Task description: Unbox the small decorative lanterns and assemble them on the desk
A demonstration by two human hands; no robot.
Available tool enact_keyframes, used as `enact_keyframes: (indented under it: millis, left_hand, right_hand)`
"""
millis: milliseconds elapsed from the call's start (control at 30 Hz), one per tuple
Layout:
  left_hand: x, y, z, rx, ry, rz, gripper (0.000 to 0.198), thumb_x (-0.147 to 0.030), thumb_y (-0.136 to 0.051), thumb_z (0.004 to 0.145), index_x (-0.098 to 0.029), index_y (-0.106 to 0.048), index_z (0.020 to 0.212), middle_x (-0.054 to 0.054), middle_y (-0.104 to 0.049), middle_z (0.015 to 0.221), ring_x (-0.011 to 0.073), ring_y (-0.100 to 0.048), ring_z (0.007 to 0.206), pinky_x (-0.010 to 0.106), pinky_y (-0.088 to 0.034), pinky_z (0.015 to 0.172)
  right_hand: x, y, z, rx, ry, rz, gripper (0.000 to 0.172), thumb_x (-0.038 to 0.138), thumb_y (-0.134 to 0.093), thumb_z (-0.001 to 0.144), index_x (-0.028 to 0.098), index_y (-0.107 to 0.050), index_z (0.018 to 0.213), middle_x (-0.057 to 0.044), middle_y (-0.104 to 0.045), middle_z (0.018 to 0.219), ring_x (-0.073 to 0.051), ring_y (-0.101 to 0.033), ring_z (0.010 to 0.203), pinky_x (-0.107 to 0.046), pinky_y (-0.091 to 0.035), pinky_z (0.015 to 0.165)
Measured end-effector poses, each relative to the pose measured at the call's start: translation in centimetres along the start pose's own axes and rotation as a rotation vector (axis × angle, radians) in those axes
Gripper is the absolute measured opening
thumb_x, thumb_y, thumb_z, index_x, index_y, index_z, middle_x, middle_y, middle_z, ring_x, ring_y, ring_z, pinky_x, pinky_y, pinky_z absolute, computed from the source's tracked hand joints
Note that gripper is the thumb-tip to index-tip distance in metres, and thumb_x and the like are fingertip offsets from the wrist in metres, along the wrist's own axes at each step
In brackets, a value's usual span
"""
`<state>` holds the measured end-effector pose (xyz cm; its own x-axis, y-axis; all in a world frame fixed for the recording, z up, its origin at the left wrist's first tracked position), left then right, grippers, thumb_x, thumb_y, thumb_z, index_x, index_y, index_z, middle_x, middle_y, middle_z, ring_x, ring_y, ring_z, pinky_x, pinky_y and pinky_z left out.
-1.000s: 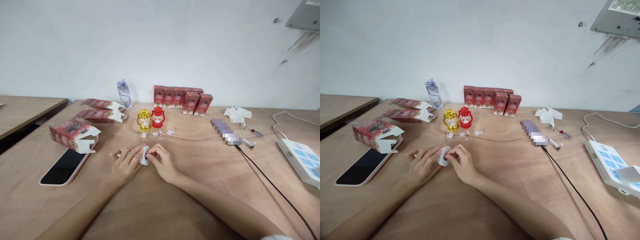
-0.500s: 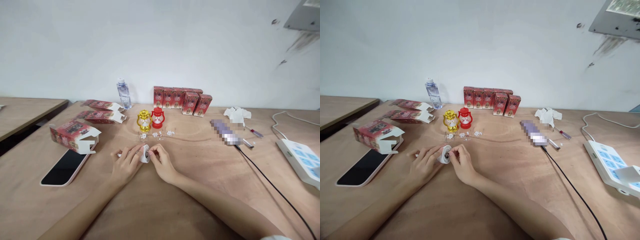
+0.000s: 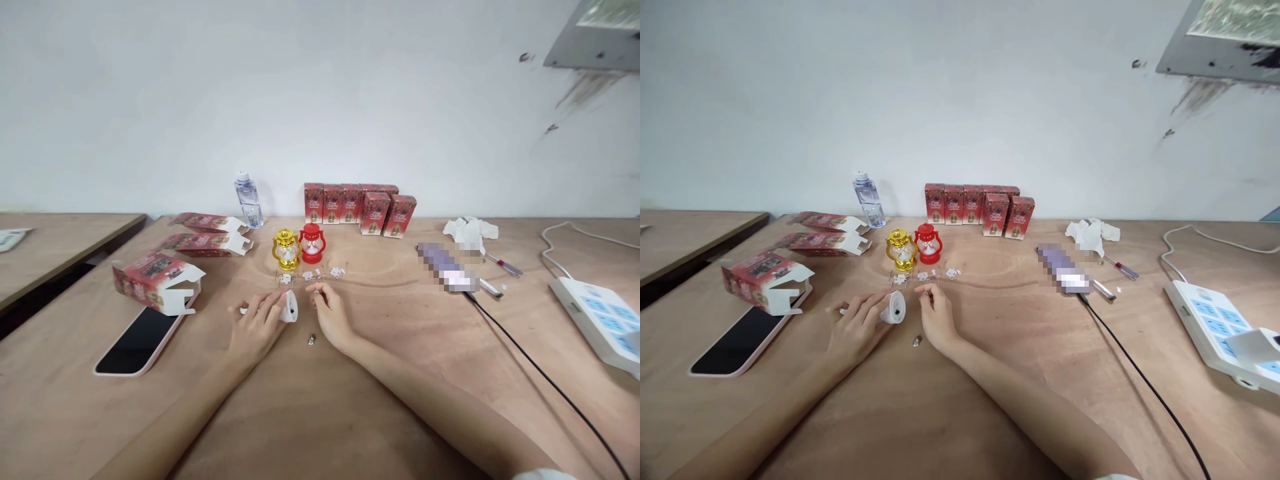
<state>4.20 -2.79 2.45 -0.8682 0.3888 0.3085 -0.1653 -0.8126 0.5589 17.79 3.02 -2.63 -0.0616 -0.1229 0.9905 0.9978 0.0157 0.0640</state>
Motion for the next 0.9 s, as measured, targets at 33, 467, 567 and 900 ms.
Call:
enact_keyframes:
  millis: [33, 467, 567, 900]
  left_hand:
    - [0.1, 0.0, 0.0, -0.002, 0.002, 0.001, 0.009, -0.02, -0.048, 0.09, -0.017, -0.054, 0.097, 0.005, -0.072, 0.091, 0.0191, -0.062, 0.076, 0.035, -0.026, 0.069]
    - [0.8, -0.5, 1.2, 0.005, -0.131, 0.018, 0.022, -0.013, -0.049, 0.087, -0.018, -0.056, 0.108, 0.006, -0.07, 0.102, 0.019, -0.062, 0.084, 0.035, -0.031, 0.077]
    - [-0.2, -0.7, 4.9, -0.035, -0.246, 0.038, 0.031, -0.007, -0.047, 0.086, -0.021, -0.056, 0.112, 0.005, -0.068, 0.108, 0.0183, -0.06, 0.093, 0.035, -0.031, 0.082]
    - [-7.8, -11.6, 19.3, 0.47, -0.687, -0.147, 0.027, -0.002, -0.046, 0.079, -0.018, -0.067, 0.077, 0.009, -0.066, 0.089, 0.0209, -0.055, 0.089, 0.041, -0.031, 0.086]
  right_hand:
    - [0.4, 0.3, 0.0, 0.024, 0.038, -0.091, 0.019, 0.016, -0.038, 0.082, 0.02, -0.057, 0.085, 0.0, -0.058, 0.077, -0.014, -0.054, 0.073, -0.028, -0.042, 0.071]
    - [2.0, -1.3, -6.0, 0.503, 0.837, -1.173, 0.018, 0.031, -0.052, 0.089, 0.015, -0.055, 0.083, -0.006, -0.06, 0.084, -0.02, -0.057, 0.079, -0.03, -0.047, 0.068]
    - [1.7, -1.6, -6.0, 0.495, 0.869, -1.237, 0.018, 0.033, -0.049, 0.091, 0.016, -0.054, 0.086, -0.005, -0.061, 0.085, -0.019, -0.059, 0.076, -0.028, -0.045, 0.058]
    - [2.0, -1.3, -5.8, 0.566, 0.809, -1.271, 0.03, 0.041, -0.041, 0.094, 0.016, -0.054, 0.087, -0.006, -0.064, 0.08, -0.017, -0.062, 0.072, -0.024, -0.038, 0.048]
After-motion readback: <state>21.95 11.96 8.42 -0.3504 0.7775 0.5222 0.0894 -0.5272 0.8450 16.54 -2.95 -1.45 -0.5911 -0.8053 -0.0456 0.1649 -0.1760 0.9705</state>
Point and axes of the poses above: each hand's wrist, its own z-axis towards the middle knuckle, its own y-axis out of the back of the hand, x = y × z, the point moved 5 cm from there along z, towards the middle knuckle
